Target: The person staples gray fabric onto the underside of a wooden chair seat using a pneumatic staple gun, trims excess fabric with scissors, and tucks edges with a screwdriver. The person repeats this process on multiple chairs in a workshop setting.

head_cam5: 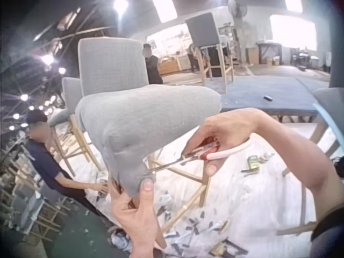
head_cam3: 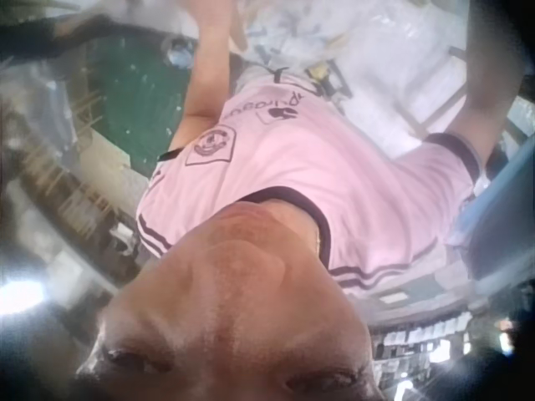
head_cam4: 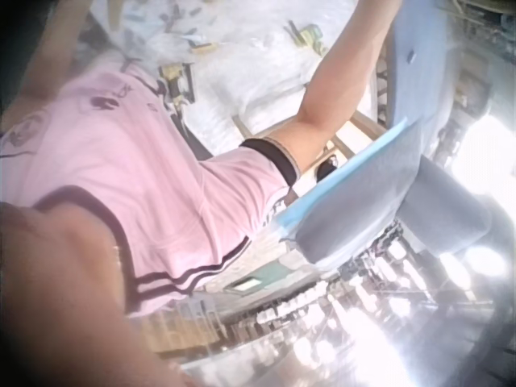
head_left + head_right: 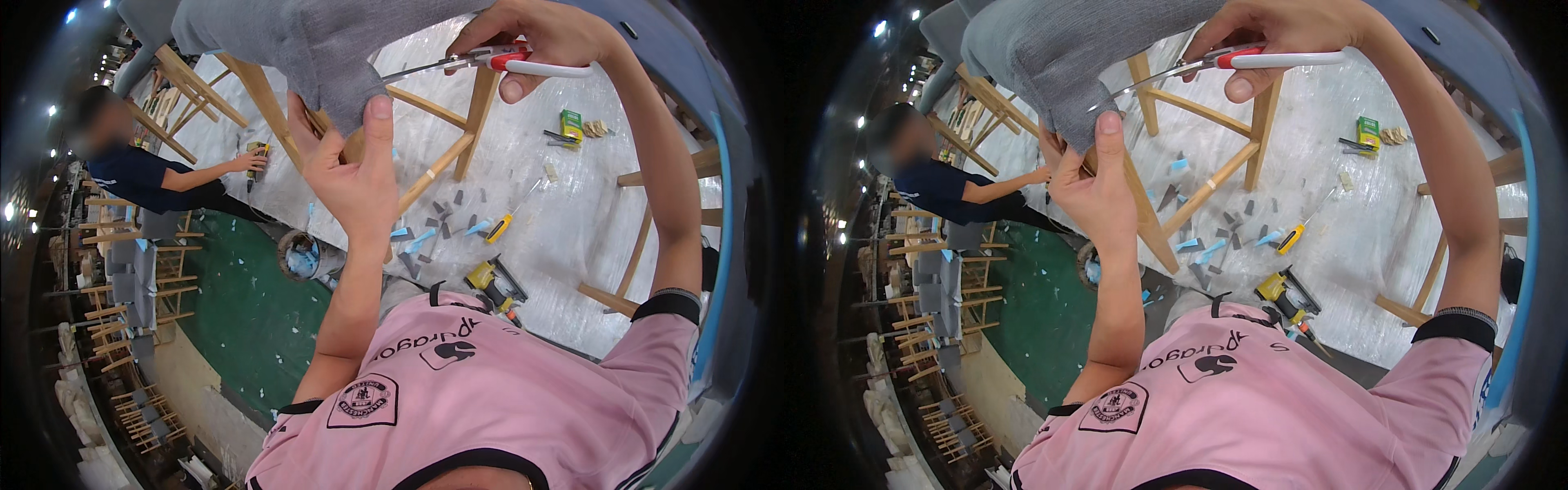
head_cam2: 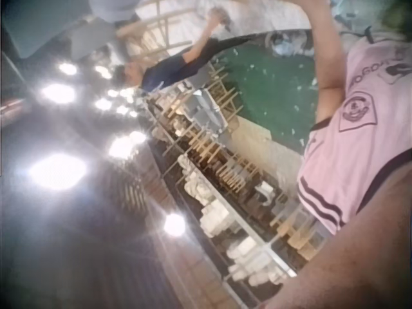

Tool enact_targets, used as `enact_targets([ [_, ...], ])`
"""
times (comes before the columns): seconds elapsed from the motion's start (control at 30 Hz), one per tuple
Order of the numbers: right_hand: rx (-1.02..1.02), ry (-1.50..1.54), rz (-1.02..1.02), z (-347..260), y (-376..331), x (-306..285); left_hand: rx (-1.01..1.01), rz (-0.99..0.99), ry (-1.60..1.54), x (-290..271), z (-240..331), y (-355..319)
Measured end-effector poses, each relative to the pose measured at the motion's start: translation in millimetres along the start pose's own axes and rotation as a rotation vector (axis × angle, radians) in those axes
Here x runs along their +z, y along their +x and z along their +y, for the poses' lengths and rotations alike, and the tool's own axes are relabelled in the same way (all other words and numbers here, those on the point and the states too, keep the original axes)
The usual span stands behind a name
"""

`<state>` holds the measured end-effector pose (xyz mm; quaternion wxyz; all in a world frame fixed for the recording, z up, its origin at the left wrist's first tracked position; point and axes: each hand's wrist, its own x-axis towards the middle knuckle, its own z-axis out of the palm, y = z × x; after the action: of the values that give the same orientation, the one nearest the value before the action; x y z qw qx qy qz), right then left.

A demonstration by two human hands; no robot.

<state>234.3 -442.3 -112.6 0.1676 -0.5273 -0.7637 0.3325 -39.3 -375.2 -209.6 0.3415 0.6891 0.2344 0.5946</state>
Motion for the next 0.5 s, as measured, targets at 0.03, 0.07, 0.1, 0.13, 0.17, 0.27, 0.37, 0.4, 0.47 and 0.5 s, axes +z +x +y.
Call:
enact_targets([
  [0.03,-0.025,0.035,-0.006,0,2,-1,-0.008,0.004,-0.001,1,0,0],
  [0.07,-0.041,0.025,-0.011,1,4,-1,-0.020,-0.006,0.011,1,0,0],
  [0.1,-0.056,0.015,-0.015,1,5,-2,-0.032,-0.016,0.024,1,0,-2],
  [0.13,-0.071,0.005,-0.019,2,6,-2,-0.045,-0.026,0.037,0,-1,-2],
  [0.17,-0.104,0.012,-0.007,5,7,-2,-0.057,-0.029,0.039,0,-2,-3],
  [0.27,-0.164,0.006,0.029,14,8,-1,-0.078,-0.047,0.038,0,-5,-3],
  [0.37,-0.115,-0.005,0.018,7,8,-4,-0.092,-0.075,0.024,-1,-5,-3],
  [0.4,-0.077,0.023,-0.016,-2,7,-6,-0.111,-0.080,0.018,-4,-8,-5],
  [0.47,-0.044,0.074,-0.031,-6,4,-4,-0.116,-0.095,0.031,-6,-7,-5],
  [0.5,-0.050,0.097,-0.012,-3,1,-1,-0.103,-0.105,0.049,-6,-6,-5],
])
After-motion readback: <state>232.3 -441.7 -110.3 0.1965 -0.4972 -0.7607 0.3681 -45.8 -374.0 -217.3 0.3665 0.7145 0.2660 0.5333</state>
